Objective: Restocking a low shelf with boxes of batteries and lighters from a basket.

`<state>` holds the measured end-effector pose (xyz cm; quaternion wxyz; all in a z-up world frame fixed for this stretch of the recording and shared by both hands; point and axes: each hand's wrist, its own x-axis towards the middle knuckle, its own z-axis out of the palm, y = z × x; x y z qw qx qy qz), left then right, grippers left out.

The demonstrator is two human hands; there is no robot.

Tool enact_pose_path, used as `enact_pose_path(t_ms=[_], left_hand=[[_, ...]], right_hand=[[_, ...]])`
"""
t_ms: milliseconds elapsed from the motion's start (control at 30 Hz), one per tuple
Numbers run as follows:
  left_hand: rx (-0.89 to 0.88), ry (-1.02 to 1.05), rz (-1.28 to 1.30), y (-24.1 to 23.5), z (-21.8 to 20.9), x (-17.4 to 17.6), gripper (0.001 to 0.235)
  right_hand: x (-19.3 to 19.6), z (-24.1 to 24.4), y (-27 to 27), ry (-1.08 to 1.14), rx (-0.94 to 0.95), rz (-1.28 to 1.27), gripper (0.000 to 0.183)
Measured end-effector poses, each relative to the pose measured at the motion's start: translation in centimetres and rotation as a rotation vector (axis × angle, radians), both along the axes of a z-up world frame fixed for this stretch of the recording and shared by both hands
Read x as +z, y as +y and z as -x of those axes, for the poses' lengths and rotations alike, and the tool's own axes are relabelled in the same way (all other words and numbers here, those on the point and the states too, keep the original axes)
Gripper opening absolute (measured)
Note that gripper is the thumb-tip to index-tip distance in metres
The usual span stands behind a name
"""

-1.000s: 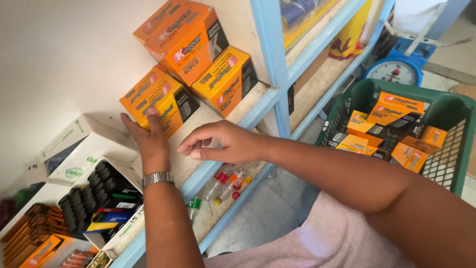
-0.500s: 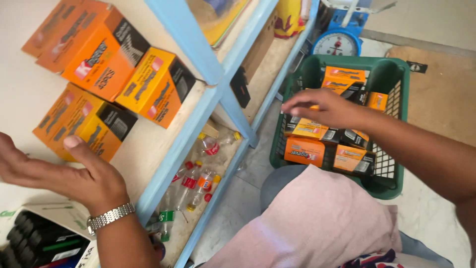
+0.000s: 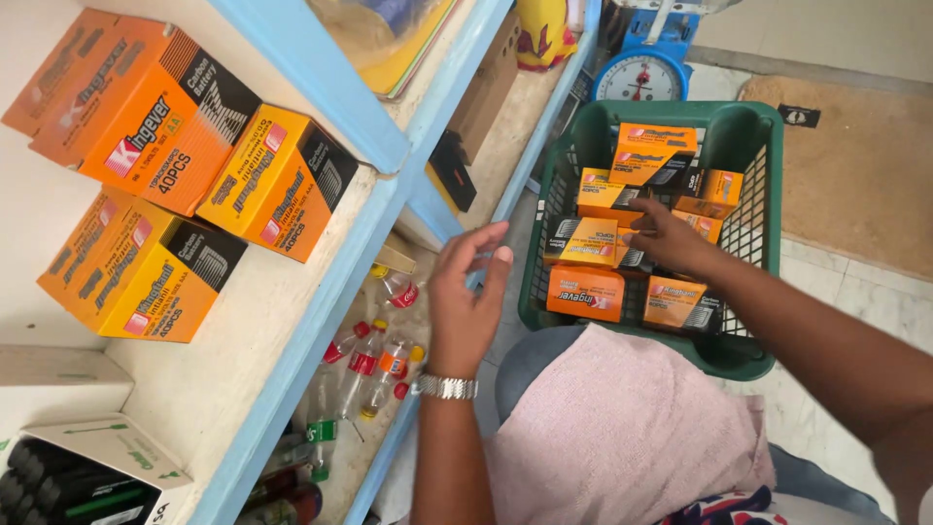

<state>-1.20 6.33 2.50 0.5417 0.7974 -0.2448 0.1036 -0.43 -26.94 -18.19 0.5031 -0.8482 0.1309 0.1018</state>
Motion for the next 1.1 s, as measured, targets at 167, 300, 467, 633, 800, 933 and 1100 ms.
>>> enact_pose_path(t_ms=[167, 300, 467, 633, 800, 933, 1100], left_hand=[[0.128, 0.311, -0.059, 0.3, -1.2, -12.1, 0.034], [0.12, 0.342, -0.176, -0.2, -2.5, -21.5, 0.043], [0.087, 0.511, -0.088, -0.6, -3.3, -24.1, 0.051], [0.049, 0.482, -0.098, -1.1, -3.9, -26.3, 0.051], [0.002, 0.492, -0.083, -1.3, -4.3, -28.7, 0.052], [-0.016, 0.536, -0.149, -1.4, -4.7, -30.5, 0.059], [-0.097, 0.504, -0.111, -1.8, -5.8, -35.0, 0.074]], right_hand=[[-1.1, -1.5, 4.3, 0.199, -0.247, -0.102, 0.087], [-7.8, -2.0, 4.5, 0.0, -0.204, 0.056, 0.099], [-4.9, -0.7, 5.4, 0.112, -0.28, -0.255, 0.117], [-7.4, -0.4, 4.0, 0.074, -0.25, -0.303, 0.109], [-6.4, 0.2, 4.6, 0.035, -0.223, -0.327, 0.103], [-6.4, 0.8, 4.5, -0.037, -0.188, -0.314, 0.093], [-6.6, 1.3, 4.8, -0.235, -0.104, -0.255, 0.09]])
